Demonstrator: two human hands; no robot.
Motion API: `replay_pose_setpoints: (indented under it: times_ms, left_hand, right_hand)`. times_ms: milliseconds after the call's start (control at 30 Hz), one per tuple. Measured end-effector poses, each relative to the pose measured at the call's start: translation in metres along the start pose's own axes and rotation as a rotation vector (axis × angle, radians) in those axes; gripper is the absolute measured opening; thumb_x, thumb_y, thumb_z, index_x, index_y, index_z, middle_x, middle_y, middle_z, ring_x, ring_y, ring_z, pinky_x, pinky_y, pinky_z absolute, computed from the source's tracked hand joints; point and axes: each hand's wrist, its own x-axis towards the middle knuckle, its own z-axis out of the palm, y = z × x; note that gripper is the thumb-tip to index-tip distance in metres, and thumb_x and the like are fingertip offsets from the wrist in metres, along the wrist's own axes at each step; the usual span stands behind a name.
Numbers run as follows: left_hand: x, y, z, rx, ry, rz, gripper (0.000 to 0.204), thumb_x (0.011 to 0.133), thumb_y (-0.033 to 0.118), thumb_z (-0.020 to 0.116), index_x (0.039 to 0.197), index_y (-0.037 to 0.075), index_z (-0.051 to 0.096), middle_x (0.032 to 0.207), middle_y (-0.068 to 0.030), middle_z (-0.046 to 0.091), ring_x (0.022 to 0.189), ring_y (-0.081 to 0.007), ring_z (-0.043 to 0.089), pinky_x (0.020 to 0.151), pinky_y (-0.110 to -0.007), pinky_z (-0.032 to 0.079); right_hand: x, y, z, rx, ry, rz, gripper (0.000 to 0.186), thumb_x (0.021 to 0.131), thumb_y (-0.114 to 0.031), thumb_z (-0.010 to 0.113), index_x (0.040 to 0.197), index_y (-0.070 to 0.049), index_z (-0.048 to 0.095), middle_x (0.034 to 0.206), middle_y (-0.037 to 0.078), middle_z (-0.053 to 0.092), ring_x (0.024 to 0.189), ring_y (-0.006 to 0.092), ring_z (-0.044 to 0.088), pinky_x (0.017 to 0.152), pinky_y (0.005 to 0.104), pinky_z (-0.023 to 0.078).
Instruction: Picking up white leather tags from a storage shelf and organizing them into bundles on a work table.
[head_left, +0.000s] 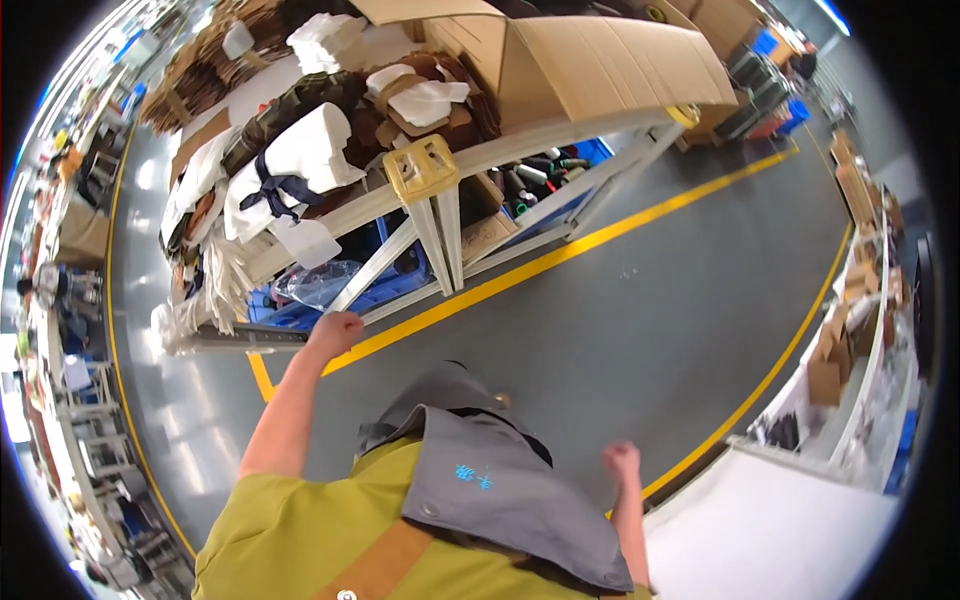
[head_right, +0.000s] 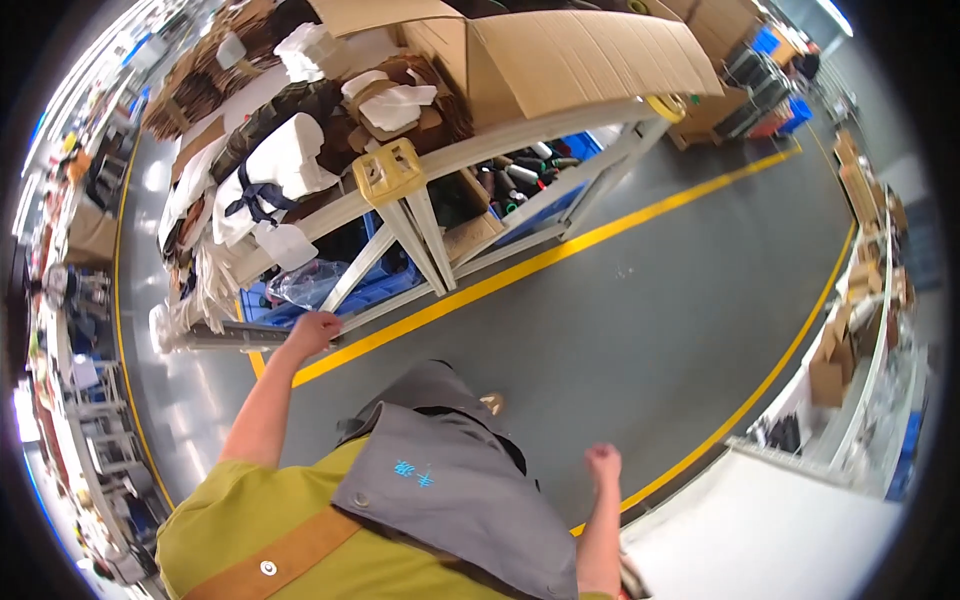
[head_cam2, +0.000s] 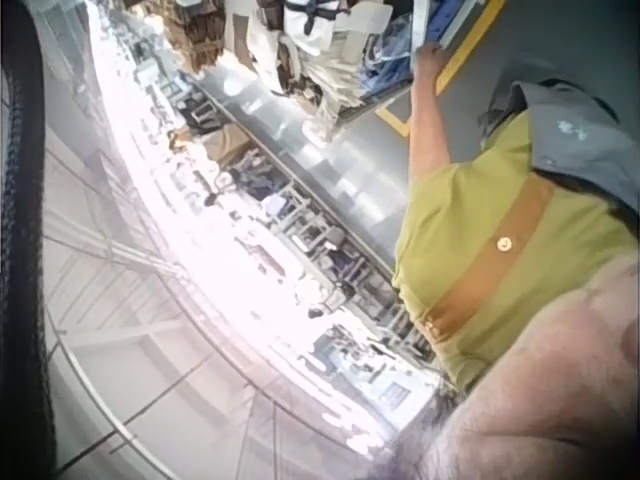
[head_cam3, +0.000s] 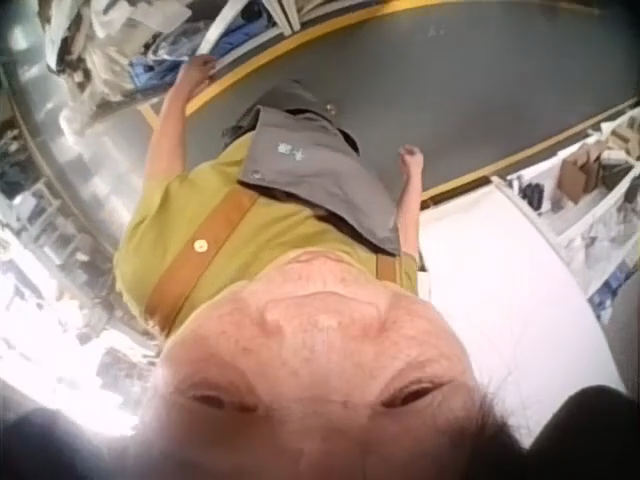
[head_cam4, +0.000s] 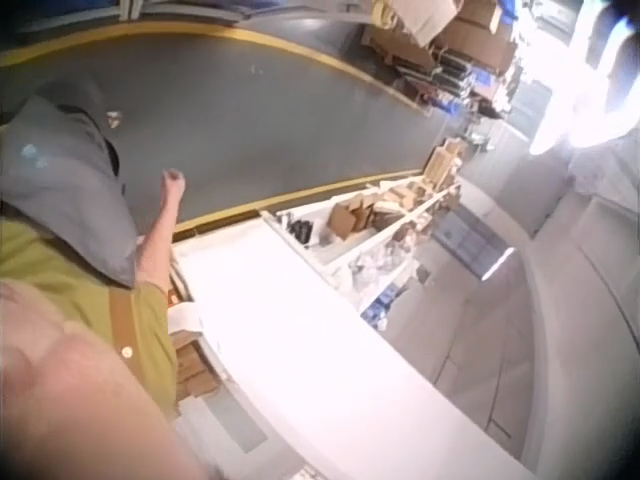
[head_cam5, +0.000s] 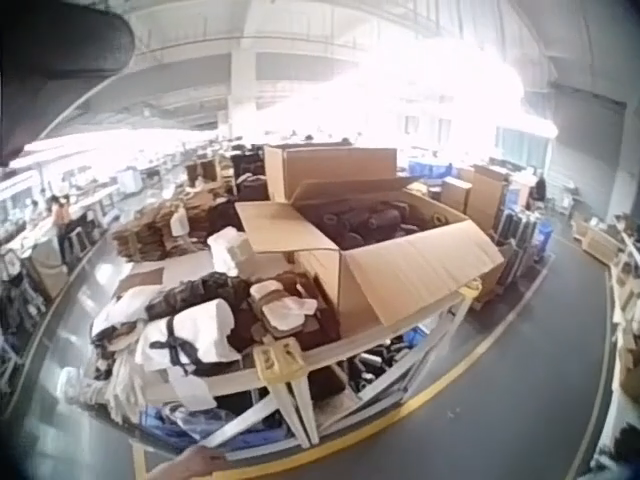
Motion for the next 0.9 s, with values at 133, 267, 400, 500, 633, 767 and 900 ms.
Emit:
replay_pose_setpoints:
  times_ms: [133, 267, 400, 500, 633, 767, 900]
  left_hand:
    - [-0.039, 0.08, -0.026, -0.681, 0.167, -0.051, 0.022, 0.09, 0.013, 0.059, 0.108, 0.003, 0.067, 0.084, -0.0025, 0.068, 0.054, -0.0066, 0.05, 0.052, -0.023, 0.044]
    - [-0.036, 0.145, -0.059, -0.784, 0.344, 0.3, 0.023, 0.093, 0.011, 0.057, 0.111, 0.0, 0.064, 0.093, -0.0057, 0.067, 0.08, -0.0109, 0.059, 0.076, -0.024, 0.046]
    - [0.001, 0.189, -0.097, -0.722, 0.358, 0.544, 0.035, 0.094, 0.006, 0.052, 0.128, -0.003, 0.053, 0.124, -0.0112, 0.058, 0.116, -0.017, 0.053, 0.102, -0.029, 0.038]
    - [0.045, 0.203, -0.105, -0.893, 0.241, 0.567, 0.052, 0.094, 0.006, 0.052, 0.141, -0.005, 0.032, 0.143, -0.0136, 0.041, 0.133, -0.021, 0.039, 0.11, -0.032, 0.03]
    - [0.081, 0.21, -0.106, -0.729, 0.317, 0.401, 0.056, 0.094, 0.01, 0.053, 0.143, -0.003, 0.03, 0.142, -0.0159, 0.041, 0.133, -0.0236, 0.038, 0.108, -0.032, 0.031]
    - [0.098, 0.194, -0.097, -0.771, 0.317, 0.41, 0.055, 0.095, 0.012, 0.053, 0.143, -0.002, 0.032, 0.14, -0.0168, 0.042, 0.13, -0.0225, 0.041, 0.106, -0.031, 0.032]
    - [0.09, 0.192, -0.09, -0.914, 0.3, 0.391, 0.052, 0.096, 0.016, 0.053, 0.142, -0.002, 0.034, 0.136, -0.0162, 0.047, 0.125, -0.0198, 0.044, 0.103, -0.03, 0.035]
  right_hand:
    - [0.029, -0.27, 0.019, 0.034, -0.145, -0.582, 0.025, 0.077, -0.014, 0.073, 0.097, -0.001, 0.066, 0.083, 0.003, 0.065, 0.078, 0.0102, 0.058, 0.071, 0.025, 0.048]
    - [-0.034, -0.461, 0.11, -0.092, -0.312, -1.282, 0.019, 0.077, -0.008, 0.073, 0.094, -0.001, 0.068, 0.091, 0.009, 0.069, 0.085, 0.0205, 0.065, 0.081, 0.0306, 0.049]
    - [-0.047, -0.558, 0.197, -0.152, -0.225, -1.695, 0.032, 0.073, -0.007, 0.073, 0.103, -0.003, 0.065, 0.109, 0.014, 0.066, 0.112, 0.034, 0.057, 0.095, 0.0396, 0.045]
    - [-0.024, -0.599, 0.245, -0.341, -0.158, -1.769, 0.054, 0.072, -0.017, 0.076, 0.121, -0.003, 0.056, 0.131, 0.017, 0.053, 0.125, 0.0351, 0.046, 0.106, 0.0426, 0.034]
    - [-0.013, -0.624, 0.279, -0.526, -0.224, -1.707, 0.071, 0.072, -0.021, 0.077, 0.134, -0.007, 0.044, 0.142, 0.019, 0.039, 0.128, 0.036, 0.041, 0.106, 0.0426, 0.034]
    - [-0.003, -0.634, 0.285, -0.485, -0.245, -1.61, 0.067, 0.072, -0.014, 0.076, 0.132, -0.009, 0.047, 0.137, 0.02, 0.044, 0.122, 0.0356, 0.049, 0.1, 0.0406, 0.042]
    - [0.008, -0.646, 0.283, -0.319, -0.417, -1.529, 0.058, 0.075, -0.001, 0.073, 0.129, -0.007, 0.054, 0.132, 0.018, 0.052, 0.117, 0.0294, 0.055, 0.098, 0.0362, 0.045]
